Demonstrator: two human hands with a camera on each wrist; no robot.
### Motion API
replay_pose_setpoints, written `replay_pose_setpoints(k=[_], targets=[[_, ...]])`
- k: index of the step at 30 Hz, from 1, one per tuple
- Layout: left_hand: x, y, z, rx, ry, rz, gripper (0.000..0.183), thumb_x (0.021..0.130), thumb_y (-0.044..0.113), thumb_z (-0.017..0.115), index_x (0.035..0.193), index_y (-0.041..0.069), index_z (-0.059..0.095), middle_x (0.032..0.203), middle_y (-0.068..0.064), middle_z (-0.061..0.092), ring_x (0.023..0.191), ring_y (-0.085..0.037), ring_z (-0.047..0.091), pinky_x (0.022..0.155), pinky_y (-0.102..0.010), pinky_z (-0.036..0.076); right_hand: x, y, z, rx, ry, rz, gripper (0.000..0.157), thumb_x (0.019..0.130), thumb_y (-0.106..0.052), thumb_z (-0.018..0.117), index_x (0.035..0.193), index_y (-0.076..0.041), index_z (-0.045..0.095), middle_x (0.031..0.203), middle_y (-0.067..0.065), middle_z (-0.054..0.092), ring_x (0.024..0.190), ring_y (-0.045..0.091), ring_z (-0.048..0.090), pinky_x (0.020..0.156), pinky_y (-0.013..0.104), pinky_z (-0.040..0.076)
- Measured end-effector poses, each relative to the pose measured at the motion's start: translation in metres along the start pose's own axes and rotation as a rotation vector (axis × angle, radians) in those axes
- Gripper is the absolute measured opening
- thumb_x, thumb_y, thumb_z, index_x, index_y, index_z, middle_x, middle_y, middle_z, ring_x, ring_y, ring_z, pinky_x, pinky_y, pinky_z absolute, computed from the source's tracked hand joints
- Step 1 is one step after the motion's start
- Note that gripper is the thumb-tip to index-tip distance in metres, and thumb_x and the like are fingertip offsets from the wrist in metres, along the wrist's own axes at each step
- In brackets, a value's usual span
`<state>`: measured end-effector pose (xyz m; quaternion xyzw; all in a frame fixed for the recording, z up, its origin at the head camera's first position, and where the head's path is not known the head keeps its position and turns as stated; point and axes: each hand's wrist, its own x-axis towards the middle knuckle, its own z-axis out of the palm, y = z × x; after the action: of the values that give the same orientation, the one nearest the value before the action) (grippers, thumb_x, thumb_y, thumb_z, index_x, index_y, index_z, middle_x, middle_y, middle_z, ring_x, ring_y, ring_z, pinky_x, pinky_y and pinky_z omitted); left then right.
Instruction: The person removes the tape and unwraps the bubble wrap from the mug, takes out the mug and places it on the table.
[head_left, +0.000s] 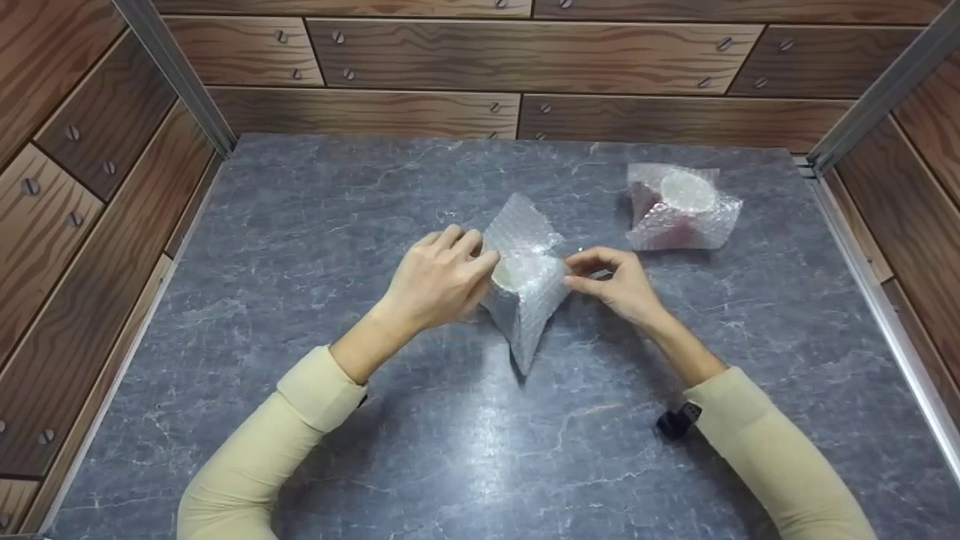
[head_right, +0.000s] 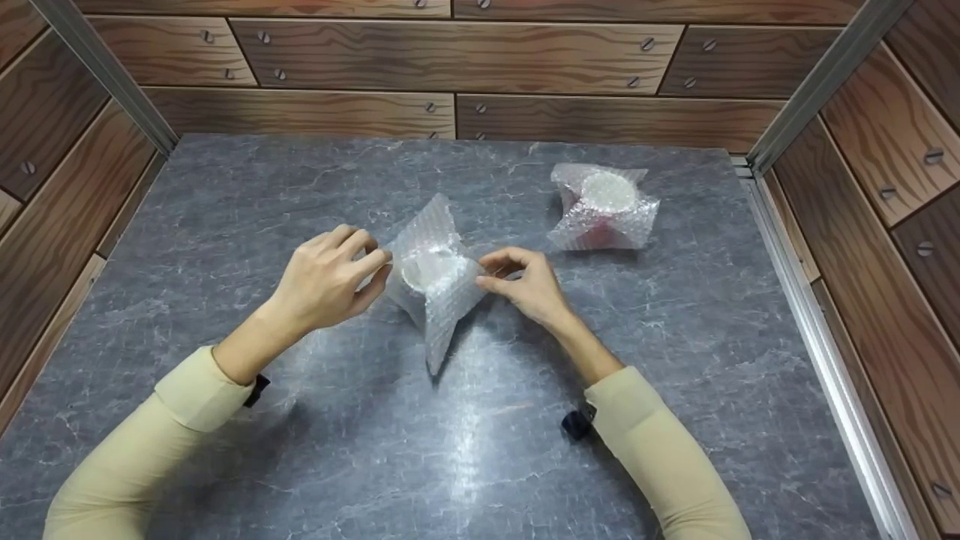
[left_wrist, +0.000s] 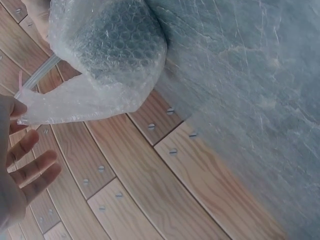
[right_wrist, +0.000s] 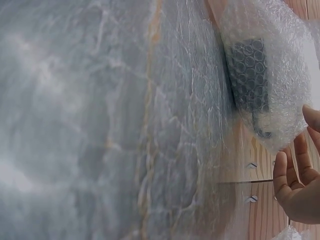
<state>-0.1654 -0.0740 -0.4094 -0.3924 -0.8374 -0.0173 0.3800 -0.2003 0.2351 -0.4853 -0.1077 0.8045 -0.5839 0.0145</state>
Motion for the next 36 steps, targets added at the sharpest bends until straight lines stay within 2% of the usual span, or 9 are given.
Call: replay_pose_setpoints(k=[5, 19, 26, 36], targets=[[0.001, -0.005, -0.001, -0.002, 0.007, -0.007, 0.008, 0.094, 0.018, 0.067, 0.090, 0.014, 0.061, 0.083, -0.003, 0.061, 0.070, -0.021, 0.055, 0.056, -0.031, 0.053, 0.000, 0.000, 0.000, -0.005, 0.007, -0.003, 0.031, 0.083, -0.002, 0.086, 0.112, 0.005, 0.076, 0.092, -0.015, 0.077, 0.085, 0.003, 0.070, 0.079, 0.020, 0.059], [0.004, -0.016, -0.003, 0.028, 0.002, -0.049, 0.014, 0.098, 0.022, 0.066, 0.087, 0.013, 0.063, 0.082, -0.003, 0.062, 0.071, -0.021, 0.058, 0.055, -0.031, 0.053, 0.000, 0.002, -0.001, -0.009, 0.003, -0.011, 0.030, 0.084, -0.004, 0.086, 0.111, 0.005, 0.076, 0.090, -0.020, 0.075, 0.087, 0.003, 0.069, 0.081, 0.020, 0.057], [0.002, -0.024, 0.001, 0.020, 0.025, -0.071, 0.011, 0.097, 0.021, 0.069, 0.090, 0.012, 0.065, 0.085, -0.003, 0.065, 0.073, -0.021, 0.061, 0.055, -0.031, 0.055, -0.001, 0.001, 0.001, -0.015, 0.010, -0.013, 0.029, 0.084, -0.004, 0.086, 0.111, 0.004, 0.077, 0.091, -0.018, 0.076, 0.086, 0.003, 0.069, 0.080, 0.021, 0.058], [-0.001, -0.032, 0.007, 0.006, 0.068, -0.062, 0.011, 0.095, 0.021, 0.074, 0.102, 0.013, 0.071, 0.090, -0.002, 0.071, 0.076, -0.021, 0.066, 0.058, -0.031, 0.057, 0.000, 0.002, 0.002, -0.015, 0.025, -0.018, 0.028, 0.084, -0.003, 0.086, 0.109, 0.005, 0.077, 0.091, -0.015, 0.077, 0.084, 0.003, 0.069, 0.078, 0.020, 0.057]])
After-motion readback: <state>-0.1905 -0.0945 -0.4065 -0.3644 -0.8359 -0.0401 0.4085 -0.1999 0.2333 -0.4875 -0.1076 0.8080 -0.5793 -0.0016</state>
